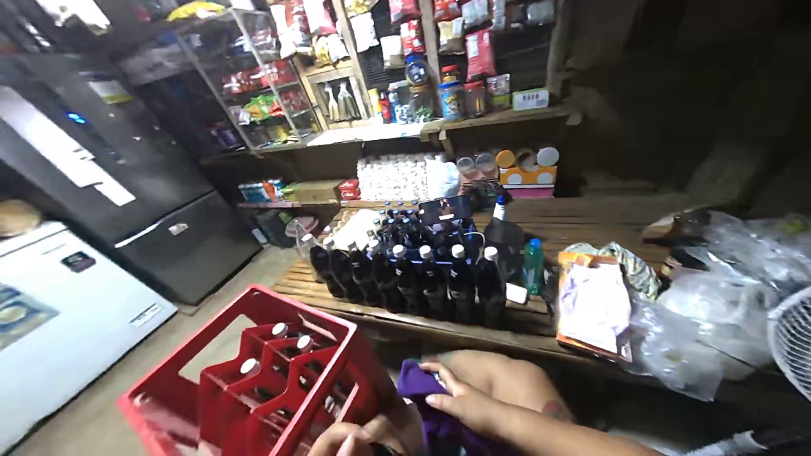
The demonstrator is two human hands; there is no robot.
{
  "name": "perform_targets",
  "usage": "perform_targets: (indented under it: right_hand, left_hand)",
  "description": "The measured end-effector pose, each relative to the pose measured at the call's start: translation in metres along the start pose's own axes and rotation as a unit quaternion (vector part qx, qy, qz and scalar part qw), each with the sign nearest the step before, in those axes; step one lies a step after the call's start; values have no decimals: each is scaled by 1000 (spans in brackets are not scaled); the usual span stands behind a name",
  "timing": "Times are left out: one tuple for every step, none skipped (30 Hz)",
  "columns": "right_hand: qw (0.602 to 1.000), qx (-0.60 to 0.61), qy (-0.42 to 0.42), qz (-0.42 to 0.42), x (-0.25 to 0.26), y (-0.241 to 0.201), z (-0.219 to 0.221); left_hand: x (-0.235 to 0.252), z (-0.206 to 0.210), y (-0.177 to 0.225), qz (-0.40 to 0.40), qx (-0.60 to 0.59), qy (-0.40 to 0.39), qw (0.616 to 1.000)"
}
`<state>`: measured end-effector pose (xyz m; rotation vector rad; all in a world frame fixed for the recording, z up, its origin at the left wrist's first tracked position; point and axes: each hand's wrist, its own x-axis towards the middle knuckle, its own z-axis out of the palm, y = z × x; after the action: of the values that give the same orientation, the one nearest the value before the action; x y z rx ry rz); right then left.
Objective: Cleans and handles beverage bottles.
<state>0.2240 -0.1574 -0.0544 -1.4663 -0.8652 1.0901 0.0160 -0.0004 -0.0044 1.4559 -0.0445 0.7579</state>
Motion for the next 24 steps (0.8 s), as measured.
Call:
perform_targets:
  right_hand:
    - [1000, -10, -14, 4, 2, -4, 3]
    - [999, -23, -29, 0, 4, -11, 6]
    - [998, -36, -45, -15, 6, -21, 11]
    - [997, -39, -60, -42, 6, -31, 19]
    - [994, -25, -73, -82, 6, -40, 29]
    - [987, -3, -94, -134, 6, -46, 40]
    - [975, 20, -123, -183, 6, -49, 52]
    - [963, 39, -147, -222, 7, -47, 66]
    - [956, 36, -164, -241, 6, -45, 78]
    - [955, 5, -166, -247, 6, -41, 87]
    - [954, -36, -155, -253, 8, -30, 92]
    - [956, -60, -145, -248, 12, -17, 95]
    - [962, -68, -150, -220, 17, -3, 94]
    - [972, -69, -164, -150, 18, 7, 90]
    - [980, -77, -175, -57, 18, 10, 87]
    - [980, -88, -179, 19, 20, 18, 83]
    - [976, -100, -178, 75, 21, 29, 81]
    - [973, -103, -174, 113, 22, 36, 79]
    - [971, -101, -174, 127, 22, 37, 79]
    - [974, -96, -170, 118, 21, 35, 79]
    - [976, -93, -170, 94, 18, 24, 81]
    - [978, -94, -177, 65, 13, 3, 84]
    - [978, -94, -186, 11, 7, -15, 87]
    - [975, -83, -194, -65, 4, -26, 90]
  left_hand:
    - [-1, -2, -4, 5, -5, -10, 1000]
    - [-3, -3, -6, 12, -1, -14, 1000]
    - [-4, -3, -8, 19, 11, -14, 1000]
    - [-5, -4, -8, 27, 22, -13, 999]
    - [-5, -3, -8, 35, 31, -10, 999]
    - [-5, -4, -8, 44, 44, -2, 998]
    - [-6, -4, -9, 59, 60, 11, 996]
    - [-8, -4, -9, 80, 82, 29, 993]
    - [-10, -4, -10, 106, 106, 47, 988]
    - [-13, -5, -12, 135, 130, 58, 980]
    - [-15, -8, -15, 164, 151, 62, 973]
    - [-18, -10, -17, 184, 164, 62, 967]
    - [-21, -12, -18, 195, 169, 59, 964]
    - [-23, -13, -17, 200, 167, 57, 964]
    - [-25, -14, -17, 203, 163, 55, 964]
    - [-27, -15, -17, 206, 161, 54, 964]
    - [-29, -15, -18, 212, 160, 54, 963]
    - [-29, -15, -19, 218, 162, 55, 961]
    - [-29, -14, -19, 223, 165, 57, 959]
    - [-29, -13, -19, 228, 170, 62, 957]
    - [-29, -12, -20, 232, 177, 67, 954]
    - [-28, -12, -20, 236, 191, 73, 950]
    - [-27, -12, -20, 243, 206, 79, 945]
    - [-26, -13, -20, 248, 220, 85, 940]
